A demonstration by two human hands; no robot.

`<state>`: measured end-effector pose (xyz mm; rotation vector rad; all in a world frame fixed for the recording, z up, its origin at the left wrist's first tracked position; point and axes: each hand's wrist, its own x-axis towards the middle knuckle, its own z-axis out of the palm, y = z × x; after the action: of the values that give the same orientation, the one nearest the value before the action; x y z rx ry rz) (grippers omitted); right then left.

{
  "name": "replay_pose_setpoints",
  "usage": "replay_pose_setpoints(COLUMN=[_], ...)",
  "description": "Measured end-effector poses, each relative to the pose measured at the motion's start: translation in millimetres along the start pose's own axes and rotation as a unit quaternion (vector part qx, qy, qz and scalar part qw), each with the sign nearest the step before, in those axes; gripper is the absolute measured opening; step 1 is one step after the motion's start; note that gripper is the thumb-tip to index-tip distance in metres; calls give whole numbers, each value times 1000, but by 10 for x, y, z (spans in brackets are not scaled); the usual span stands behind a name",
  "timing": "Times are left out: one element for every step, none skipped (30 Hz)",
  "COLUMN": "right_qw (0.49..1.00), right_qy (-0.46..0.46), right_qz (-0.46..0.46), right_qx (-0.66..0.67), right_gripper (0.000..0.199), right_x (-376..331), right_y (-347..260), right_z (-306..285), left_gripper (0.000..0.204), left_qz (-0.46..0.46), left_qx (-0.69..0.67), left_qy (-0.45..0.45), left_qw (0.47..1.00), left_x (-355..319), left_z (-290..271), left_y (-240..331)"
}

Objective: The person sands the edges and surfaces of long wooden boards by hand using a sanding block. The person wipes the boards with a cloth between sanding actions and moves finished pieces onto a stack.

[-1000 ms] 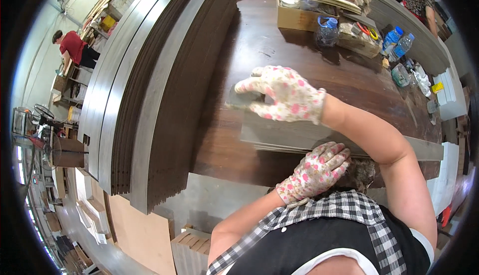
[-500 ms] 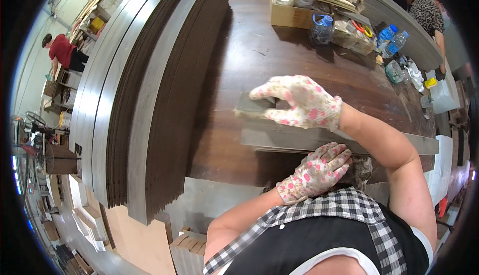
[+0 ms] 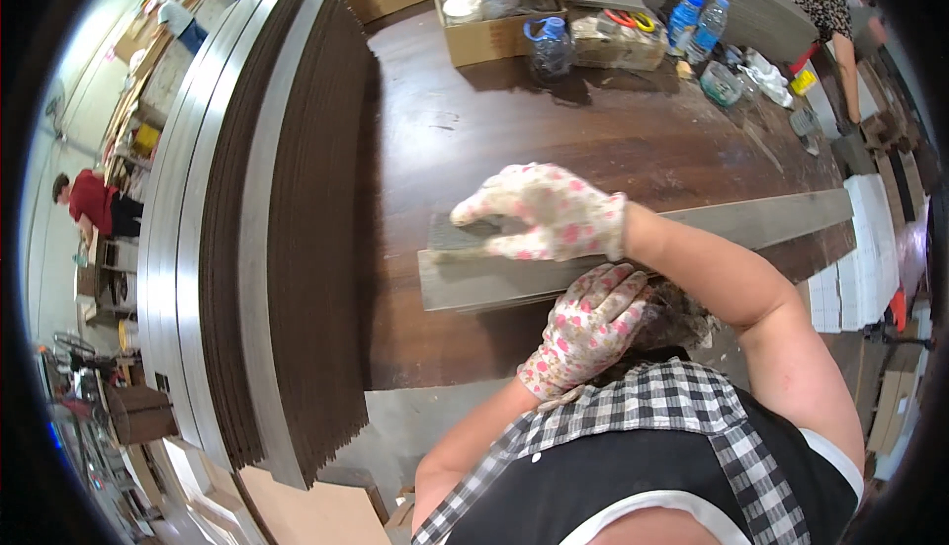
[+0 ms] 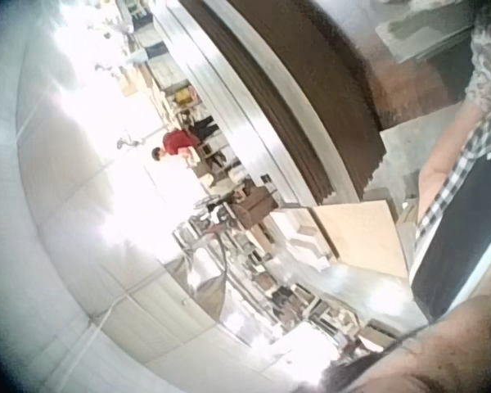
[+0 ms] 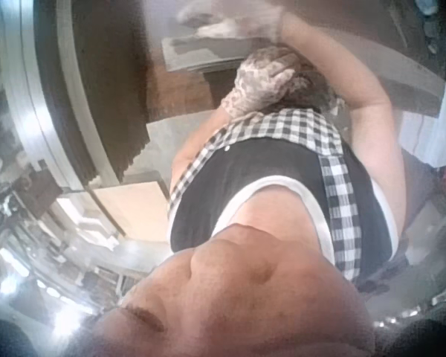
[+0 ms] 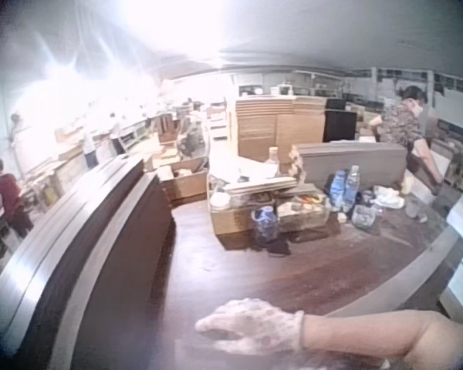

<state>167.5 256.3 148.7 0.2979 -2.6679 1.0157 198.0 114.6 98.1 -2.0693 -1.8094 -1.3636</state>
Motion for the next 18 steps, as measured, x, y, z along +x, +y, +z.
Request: replay_pose_setpoints(right_qw=[1000, 999, 988, 985, 970, 965, 963, 969, 972, 980, 985, 988, 990, 989, 986, 986, 982, 978], right_qy=[-5, -28, -74, -62, -63, -37, -37, 4, 46, 55, 64, 78, 90, 70, 48, 58, 74, 62], right_qz=[-17, 39, 131, 160, 218, 246, 253, 224, 195, 147, 103, 70, 37, 43, 50, 72, 75, 104], right_qx=[-3, 6, -26, -15, -89, -77, -80, -100, -121, -120, -121, -110, -101, -126, -151, -137, -154, -169], right_gripper=[38, 42, 46, 47, 50, 48, 48, 46, 44, 41, 39, 37, 36, 34, 33, 32, 34, 37], right_x=[-151, -358, -580, -833, -1030, -1191, -1229, -1154, -1039, -868, -679, -477, -331, -292, -297, -418, -636, -877], right_y=[72, 63, 57, 134, 98, 76, 102, 67, 21, -7, -30, -32, -66, -94, -97, -34, 45, 66], right_z=[-184, -452, -717, -916, -1088, -1193, -1157, -1043, -900, -723, -549, -327, -188, -157, -167, -276, -467, -708], left_gripper=[29, 29, 29, 29, 29, 28, 26, 26, 25, 24, 26, 25, 23, 23, 23, 23, 23, 23], left_qz=[5, 6, 7, 10, 16, 17, 17, 18, 20, 23, 32, 27, 23, 3, 7, 18, 28, 27], left_qx=[-3, -7, -9, -7, -6, -7, -1, 0, 2, -2, 12, 21, 30, 46, 41, 38, 37, 32], left_qy=[3, -1, -3, 5, 13, 19, 20, 19, 18, 38, 11, -4, -17, -17, -6, 12, 30, 42], left_qw=[1000, 1000, 1000, 1000, 1000, 1000, 1000, 1000, 1000, 999, 999, 999, 999, 999, 999, 999, 998, 998], left_x=[12, 41, 39, 18, 4, 10, 12, 30, 48, 67, 41, 3, -28, -45, -55, -22, 42, 54], left_z=[-10, -24, -11, -3, -11, 21, 41, 25, 2, 31, 45, 31, 25, 61, 67, 116, 111, 113], left_y=[-21, -25, -46, -84, -114, -122, -136, -150, -158, -182, -208, -256, -279, -280, -305, -328, -326, -309])
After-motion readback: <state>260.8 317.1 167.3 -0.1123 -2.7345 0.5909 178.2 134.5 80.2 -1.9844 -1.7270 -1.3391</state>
